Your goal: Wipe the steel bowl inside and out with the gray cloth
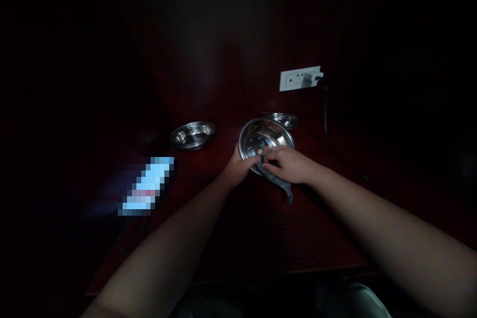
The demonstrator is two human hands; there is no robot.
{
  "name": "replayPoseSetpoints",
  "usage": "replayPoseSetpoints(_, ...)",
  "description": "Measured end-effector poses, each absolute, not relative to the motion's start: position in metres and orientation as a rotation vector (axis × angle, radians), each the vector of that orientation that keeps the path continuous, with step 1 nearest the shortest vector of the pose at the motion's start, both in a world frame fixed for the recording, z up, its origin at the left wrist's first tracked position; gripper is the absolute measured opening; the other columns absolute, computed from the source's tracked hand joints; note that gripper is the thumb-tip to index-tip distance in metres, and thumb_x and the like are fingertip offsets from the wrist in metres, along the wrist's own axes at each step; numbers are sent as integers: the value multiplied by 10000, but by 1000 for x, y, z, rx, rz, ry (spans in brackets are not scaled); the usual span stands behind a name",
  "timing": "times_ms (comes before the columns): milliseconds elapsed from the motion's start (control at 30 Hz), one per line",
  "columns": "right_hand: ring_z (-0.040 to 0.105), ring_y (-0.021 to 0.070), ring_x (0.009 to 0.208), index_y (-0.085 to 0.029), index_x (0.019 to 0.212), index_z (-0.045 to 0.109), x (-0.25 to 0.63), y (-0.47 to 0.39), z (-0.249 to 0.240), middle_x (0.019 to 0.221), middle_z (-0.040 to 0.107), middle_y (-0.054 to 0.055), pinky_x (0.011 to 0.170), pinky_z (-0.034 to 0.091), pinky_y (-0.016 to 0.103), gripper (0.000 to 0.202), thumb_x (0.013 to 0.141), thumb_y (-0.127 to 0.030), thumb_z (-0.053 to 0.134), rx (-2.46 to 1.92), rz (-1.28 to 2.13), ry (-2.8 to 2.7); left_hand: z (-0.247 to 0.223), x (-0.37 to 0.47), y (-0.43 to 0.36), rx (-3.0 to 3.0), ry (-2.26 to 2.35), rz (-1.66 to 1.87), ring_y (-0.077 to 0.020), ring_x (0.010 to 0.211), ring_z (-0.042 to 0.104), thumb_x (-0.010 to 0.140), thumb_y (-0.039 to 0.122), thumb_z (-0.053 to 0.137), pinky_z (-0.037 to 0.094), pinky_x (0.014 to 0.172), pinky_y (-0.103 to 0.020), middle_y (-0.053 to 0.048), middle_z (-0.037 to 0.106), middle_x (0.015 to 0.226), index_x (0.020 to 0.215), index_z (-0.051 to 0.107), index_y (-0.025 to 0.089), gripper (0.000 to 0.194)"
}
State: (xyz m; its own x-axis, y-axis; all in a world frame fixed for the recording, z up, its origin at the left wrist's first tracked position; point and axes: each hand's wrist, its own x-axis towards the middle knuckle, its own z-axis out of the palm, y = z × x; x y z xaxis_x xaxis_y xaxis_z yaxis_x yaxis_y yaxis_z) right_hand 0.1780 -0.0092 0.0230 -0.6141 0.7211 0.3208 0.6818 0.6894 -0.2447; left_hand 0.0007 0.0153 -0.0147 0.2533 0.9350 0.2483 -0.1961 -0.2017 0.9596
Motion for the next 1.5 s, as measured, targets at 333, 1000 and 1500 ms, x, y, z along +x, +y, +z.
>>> replayPoseSetpoints(333, 567, 191, 860, -163, 843, 628, 179, -12, 24, 871, 642, 76, 805, 424, 353, 266, 883, -399, 511, -939, 276, -2527, -9, 3, 11, 1289, 840, 1260, -282, 1123, 535, 669, 307, 713, 397, 986, -471, -96, 599, 1170, 1261, 432, 202, 663)
replayPoseSetpoints(1000, 585, 212, 958, -172, 1006, 659, 178, -10, 18, 984, 664, 90, 884, 432, 395, 266, 855, -374, 574, -822, 329, -2486, -5, 6, 7, 1305, 743, 1238, -280, 1135, 529, 707, 308, 691, 365, 1005, -466, -112, 631, 1103, 1299, 437, 171, 659)
replayPoseSetpoints(1500, 583, 207, 910, -168, 939, 667, 177, -14, 26, 925, 661, 78, 861, 432, 383, 232, 852, -365, 580, -865, 332, -2534, -4, 5, 7, 1336, 746, 1218, -281, 1126, 530, 723, 313, 669, 359, 1010, -476, -98, 652, 1028, 1274, 477, 170, 600)
